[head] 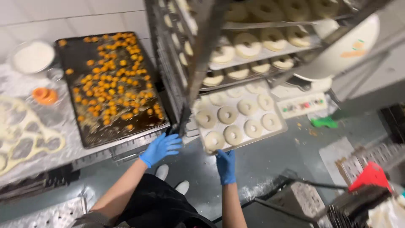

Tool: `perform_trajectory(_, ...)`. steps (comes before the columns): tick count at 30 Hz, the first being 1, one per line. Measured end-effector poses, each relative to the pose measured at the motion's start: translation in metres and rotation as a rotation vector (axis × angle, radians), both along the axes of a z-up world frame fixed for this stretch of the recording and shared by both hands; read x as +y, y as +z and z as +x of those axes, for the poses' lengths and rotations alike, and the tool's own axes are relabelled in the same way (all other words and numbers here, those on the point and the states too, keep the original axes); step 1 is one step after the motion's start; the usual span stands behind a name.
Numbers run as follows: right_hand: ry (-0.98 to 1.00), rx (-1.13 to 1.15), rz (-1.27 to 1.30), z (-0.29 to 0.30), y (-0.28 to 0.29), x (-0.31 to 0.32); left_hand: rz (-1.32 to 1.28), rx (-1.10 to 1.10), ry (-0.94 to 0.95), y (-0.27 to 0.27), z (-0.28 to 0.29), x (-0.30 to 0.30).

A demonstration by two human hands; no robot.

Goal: The recorder is seen separating cut donut dough from the sheet, placing them onto a tray, moving the tray to a rack, and then gathering the leftover dough scraps to rework them.

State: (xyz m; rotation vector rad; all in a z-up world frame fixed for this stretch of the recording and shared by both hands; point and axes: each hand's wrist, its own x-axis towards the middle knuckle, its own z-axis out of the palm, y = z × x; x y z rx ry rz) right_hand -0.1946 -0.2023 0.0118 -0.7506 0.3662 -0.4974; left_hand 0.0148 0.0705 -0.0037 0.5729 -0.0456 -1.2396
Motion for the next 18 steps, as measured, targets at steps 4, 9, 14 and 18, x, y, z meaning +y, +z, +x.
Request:
perform_trajectory(4,0.018,-0.022,-0.145,0.097,0.033,-0.006,0.139,0.051,0.583,-0.006,0.013,0.161)
perform_trajectory(9,-0.112,0.078,-0.377,0.172,0.007,-0.023,0.285,0.178,1.174,-0.060,-0.024,0.375)
perform_trajectory(14,-0.313,0.253,-0.506,0.206,-0.011,-0.016,0.382,0.297,1.575,-0.106,-0.076,0.595)
perform_trajectory(18,-0.715,0.342,-0.675,0.199,-0.074,0.054,0.528,0.291,1.768,-0.129,-0.085,0.777)
